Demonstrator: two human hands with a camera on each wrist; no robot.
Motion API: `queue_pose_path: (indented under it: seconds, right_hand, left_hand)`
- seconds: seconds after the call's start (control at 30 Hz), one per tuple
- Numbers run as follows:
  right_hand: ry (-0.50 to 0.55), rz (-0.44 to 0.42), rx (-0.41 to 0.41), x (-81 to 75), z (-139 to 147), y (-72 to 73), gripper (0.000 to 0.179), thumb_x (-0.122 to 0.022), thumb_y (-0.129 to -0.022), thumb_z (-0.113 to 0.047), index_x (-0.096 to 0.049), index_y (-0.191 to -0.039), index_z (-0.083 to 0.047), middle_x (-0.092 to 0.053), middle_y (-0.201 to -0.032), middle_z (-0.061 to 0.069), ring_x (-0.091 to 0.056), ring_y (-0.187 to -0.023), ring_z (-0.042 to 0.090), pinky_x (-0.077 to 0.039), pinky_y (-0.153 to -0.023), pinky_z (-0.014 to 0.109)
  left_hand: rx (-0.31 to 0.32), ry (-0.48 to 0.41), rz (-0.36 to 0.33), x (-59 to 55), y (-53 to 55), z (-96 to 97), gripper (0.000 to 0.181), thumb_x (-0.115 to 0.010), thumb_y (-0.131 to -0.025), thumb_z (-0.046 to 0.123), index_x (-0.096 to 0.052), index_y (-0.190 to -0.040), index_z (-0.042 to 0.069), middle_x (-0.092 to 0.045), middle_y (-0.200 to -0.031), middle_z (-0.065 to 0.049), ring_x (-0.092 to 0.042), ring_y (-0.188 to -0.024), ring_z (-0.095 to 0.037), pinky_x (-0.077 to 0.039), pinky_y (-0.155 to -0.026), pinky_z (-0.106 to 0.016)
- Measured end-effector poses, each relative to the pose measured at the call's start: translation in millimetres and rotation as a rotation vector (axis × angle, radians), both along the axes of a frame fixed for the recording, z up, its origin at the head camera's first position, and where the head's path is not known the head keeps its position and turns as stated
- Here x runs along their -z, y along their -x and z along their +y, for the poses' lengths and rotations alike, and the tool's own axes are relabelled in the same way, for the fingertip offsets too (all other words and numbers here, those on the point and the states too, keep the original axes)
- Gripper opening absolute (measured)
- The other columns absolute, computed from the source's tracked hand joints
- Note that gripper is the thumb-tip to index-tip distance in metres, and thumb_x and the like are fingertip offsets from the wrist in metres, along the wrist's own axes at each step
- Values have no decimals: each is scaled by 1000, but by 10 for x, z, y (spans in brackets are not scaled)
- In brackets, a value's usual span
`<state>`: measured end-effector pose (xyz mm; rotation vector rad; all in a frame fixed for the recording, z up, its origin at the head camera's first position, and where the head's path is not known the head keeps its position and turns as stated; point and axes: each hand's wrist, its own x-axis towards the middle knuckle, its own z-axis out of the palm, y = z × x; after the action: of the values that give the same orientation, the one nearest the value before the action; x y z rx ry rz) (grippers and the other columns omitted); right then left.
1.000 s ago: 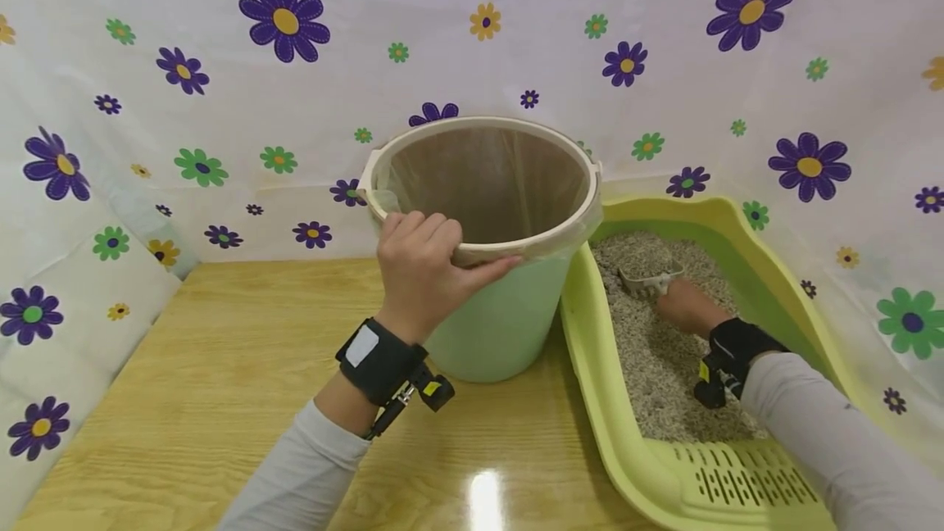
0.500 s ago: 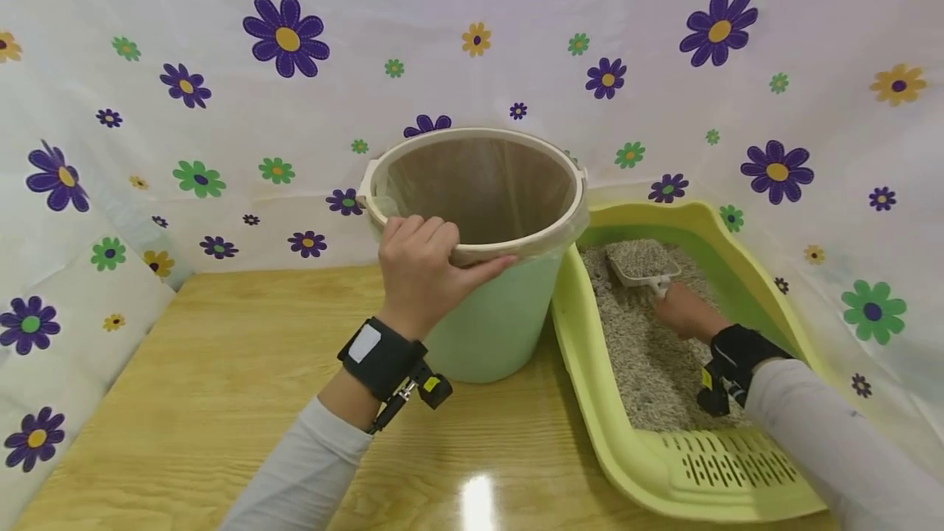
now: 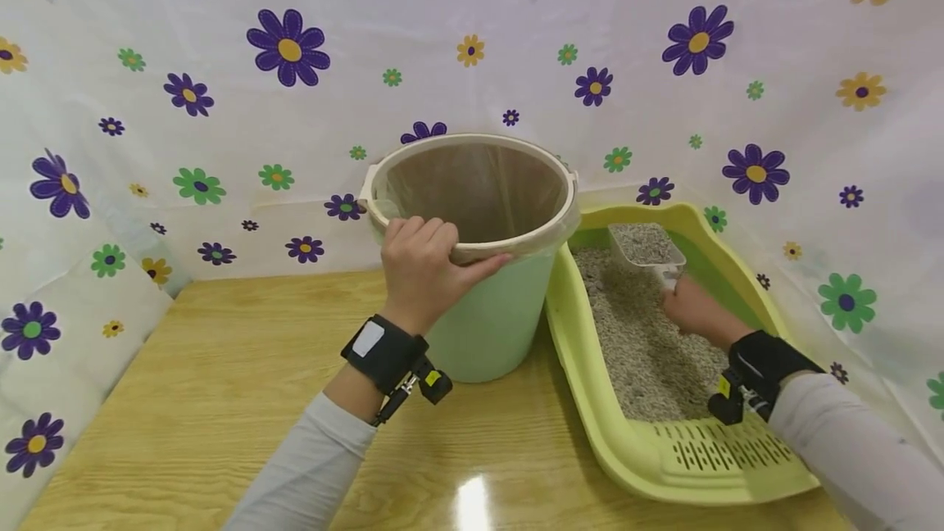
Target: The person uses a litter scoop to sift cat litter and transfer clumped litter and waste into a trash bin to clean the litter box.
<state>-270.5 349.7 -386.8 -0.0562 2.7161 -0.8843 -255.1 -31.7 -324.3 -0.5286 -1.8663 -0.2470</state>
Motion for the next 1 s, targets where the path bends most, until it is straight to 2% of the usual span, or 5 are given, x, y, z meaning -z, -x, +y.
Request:
queue_pose_path:
  seconds: [0.03, 0.17, 0.3, 0.37, 1.0]
  right_hand:
    - [-10, 11, 7, -24, -8, -6, 43, -20, -111, -20, -36, -116, 20, -41, -82, 13, -48, -64, 19, -57, -81, 49]
    - [-10, 74, 22, -100, -42, -30, 36, -22, -111, -20, -41, -95, 5, -35, -65, 2, -40, -56, 14, -49, -65, 36]
    - [5, 102, 52, -133, -69, -63, 47, -21, -112, -23, -38, -122, 20, -40, -71, 6, -42, -59, 16, -45, -59, 34]
    - [6, 106, 72, -146, -85, -85, 55, -19, -111, -25, -23, -137, 23, -43, -81, 13, -46, -65, 19, -45, -60, 35]
    - [28, 304, 139, -288, -172, -81, 51, -19, -110, -26, -29, -134, 18, -43, -84, 14, -44, -61, 19, -41, -50, 36]
  left_hand:
    - [-2, 2, -2, 4, 6, -2, 71, -78, -72, 74, -41, -56, 16, -44, -53, 2, -46, -53, -18, -39, -64, -35]
    - [-3, 7, 1, 8, 24, -5, 71, -78, -72, 74, -41, -56, 16, -45, -53, 2, -48, -54, -18, -39, -65, -35]
    - [-1, 6, 13, 10, 34, -6, 72, -78, -71, 74, -40, -55, 16, -45, -52, 2, -49, -54, -19, -40, -65, -35]
    - [0, 4, 16, 15, 37, -8, 72, -78, -71, 74, -40, -55, 16, -45, -52, 2, -50, -54, -19, -40, -65, -35]
    - [1, 0, 16, 19, 23, -9, 72, -77, -71, 75, -40, -55, 16, -43, -52, 2, -50, -54, -19, -40, -64, -35]
